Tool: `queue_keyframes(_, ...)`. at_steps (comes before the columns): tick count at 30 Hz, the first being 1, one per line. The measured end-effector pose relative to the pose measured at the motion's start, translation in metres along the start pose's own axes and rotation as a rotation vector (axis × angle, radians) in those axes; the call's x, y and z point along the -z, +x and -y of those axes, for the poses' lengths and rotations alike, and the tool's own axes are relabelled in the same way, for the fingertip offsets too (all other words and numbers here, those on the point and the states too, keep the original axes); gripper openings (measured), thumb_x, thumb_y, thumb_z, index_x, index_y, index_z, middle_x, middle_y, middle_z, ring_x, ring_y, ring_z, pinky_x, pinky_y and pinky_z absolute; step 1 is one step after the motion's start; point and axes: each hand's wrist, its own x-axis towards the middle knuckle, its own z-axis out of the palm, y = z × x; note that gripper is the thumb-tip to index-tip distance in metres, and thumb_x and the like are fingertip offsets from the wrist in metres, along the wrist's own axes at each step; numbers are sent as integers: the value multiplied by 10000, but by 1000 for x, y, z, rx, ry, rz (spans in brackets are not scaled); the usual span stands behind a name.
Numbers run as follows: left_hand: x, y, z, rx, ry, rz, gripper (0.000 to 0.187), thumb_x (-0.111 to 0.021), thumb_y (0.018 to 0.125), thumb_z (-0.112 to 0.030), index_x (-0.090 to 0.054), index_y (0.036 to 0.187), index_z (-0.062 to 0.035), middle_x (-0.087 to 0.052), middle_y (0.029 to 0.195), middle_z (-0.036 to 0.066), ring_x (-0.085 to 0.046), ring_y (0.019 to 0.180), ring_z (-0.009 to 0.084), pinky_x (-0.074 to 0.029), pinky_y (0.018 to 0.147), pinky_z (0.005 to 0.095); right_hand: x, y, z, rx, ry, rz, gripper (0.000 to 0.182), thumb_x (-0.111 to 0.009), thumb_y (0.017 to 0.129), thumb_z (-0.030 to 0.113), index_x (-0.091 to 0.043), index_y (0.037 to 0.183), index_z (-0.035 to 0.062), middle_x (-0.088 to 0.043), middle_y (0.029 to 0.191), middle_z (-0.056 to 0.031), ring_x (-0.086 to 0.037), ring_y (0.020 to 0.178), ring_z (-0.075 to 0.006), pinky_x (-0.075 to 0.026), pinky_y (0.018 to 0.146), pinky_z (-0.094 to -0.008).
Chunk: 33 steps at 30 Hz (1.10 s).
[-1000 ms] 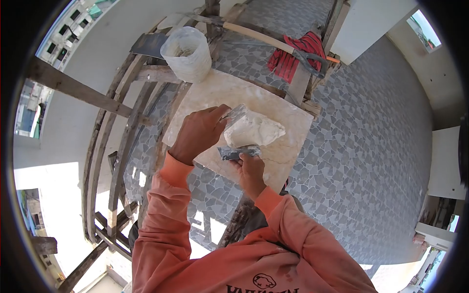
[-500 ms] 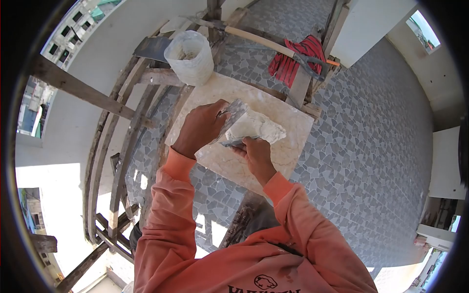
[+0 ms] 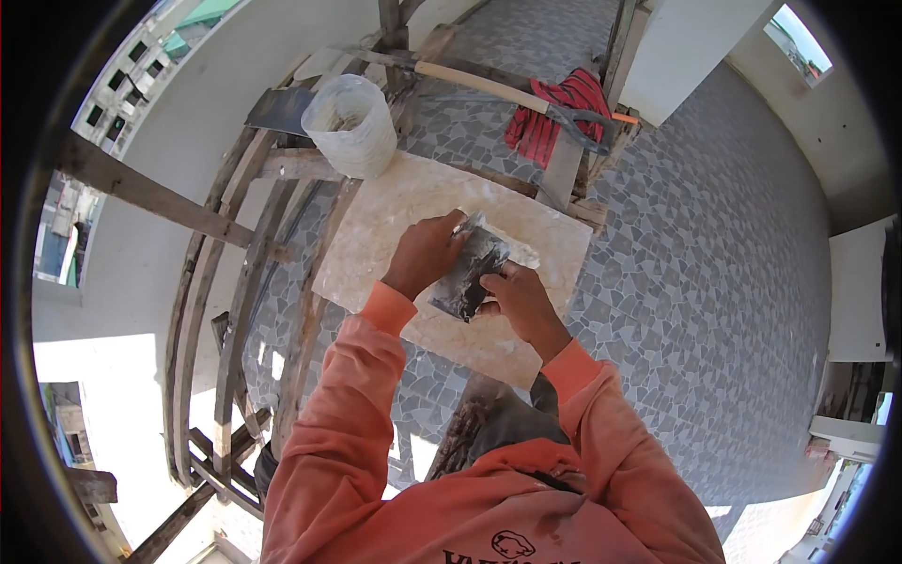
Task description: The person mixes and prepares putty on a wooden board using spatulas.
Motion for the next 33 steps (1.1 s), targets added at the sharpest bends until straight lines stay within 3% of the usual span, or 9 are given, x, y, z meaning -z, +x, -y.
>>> queue_keyframes(8, 29, -19, -2, 196, -45, -131, 271, -624, 881, -220, -593, 1093, -53, -660, 821, 209, -629, 770, 406, -474, 653, 472, 162, -10, -23, -121, -384, -345, 242, -549, 864, 73, -564, 1054, -76, -626, 938, -109, -655, 753, -203, -582, 690, -370)
queue_keyframes(12, 41, -33, -4, 225, -121, -244, 242, -655, 869, -177, -609, 1057, -33, -604, 697, 181, -581, 617, 339, -452, 589, 395, 217, 0, -37, -95, -324, -342, 181, -565, 830, 87, -568, 925, -68, -561, 758, -86, -585, 623, -191, -564, 585, -373)
queue_keyframes(13, 43, -36, -6, 236, -135, -263, 230, -665, 864, -153, -614, 1037, -10, -551, 622, 150, -515, 530, 269, -426, 544, 346, 221, 7, -39, -119, -324, -325, 187, -568, 833, 72, -574, 958, -67, -566, 774, -85, -586, 627, -193, -566, 595, -390)
queue_keyframes(16, 45, -47, -11, 244, -164, -313, 224, -660, 870, -142, -614, 1032, 5, -533, 586, 132, -484, 487, 220, -407, 515, 325, 206, 27, -45, -149, -434, -378, 218, -565, 841, 63, -582, 1010, -72, -581, 800, -86, -591, 642, -189, -564, 581, -385)
queue_keyframes(20, 45, -56, -23, 245, -227, -346, 222, -658, 873, -138, -618, 1032, 11, -514, 570, 107, -451, 480, 167, -390, 497, 302, 171, 57, -54, -152, -554, -134, 283, -591, 875, 86, -565, 1129, -37, -586, 888, -69, -602, 764, -174, -577, 675, -411)
queue_keyframes(23, 40, -61, -29, 236, -259, -382, 242, -669, 873, -151, -622, 1040, 17, -478, 562, 78, -394, 495, 127, -363, 483, 285, 142, 65, -58, -41, -337, -45, 220, -577, 888, 77, -585, 1082, -27, -589, 871, -57, -601, 736, -166, -582, 633, -377)
queue_keyframes(26, 36, -65, -32, 242, -228, -395, 231, -667, 873, -147, -616, 1028, 17, -481, 563, 88, -400, 489, 135, -362, 480, 291, 115, 54, -39, 33, -445, -67, 244, -550, 872, 71, -596, 1074, -59, -607, 808, -70, -593, 648, -146, -560, 565, -324)
queue_keyframes(29, 26, -64, -34, 245, -171, -391, 217, -646, 871, -117, -587, 1045, -3, -567, 602, 173, -564, 504, 282, -423, 493, 352, 100, 51, -30, 66, -498, -5, 215, -553, 888, 64, -593, 1065, -52, -600, 832, -50, -600, 682, -146, -577, 614, -321)
queue_keyframes(33, 2, -52, -43, 185, -168, -392, 212, -613, 881, -109, -543, 1051, -3, -605, 669, 210, -610, 592, 379, -457, 529, 426, 59, 38, -5, 120, -602, -30, 248, -513, 853, 63, -595, 1037, -83, -673, 838, -145, -673, 685, -207, -558, 606, -343)
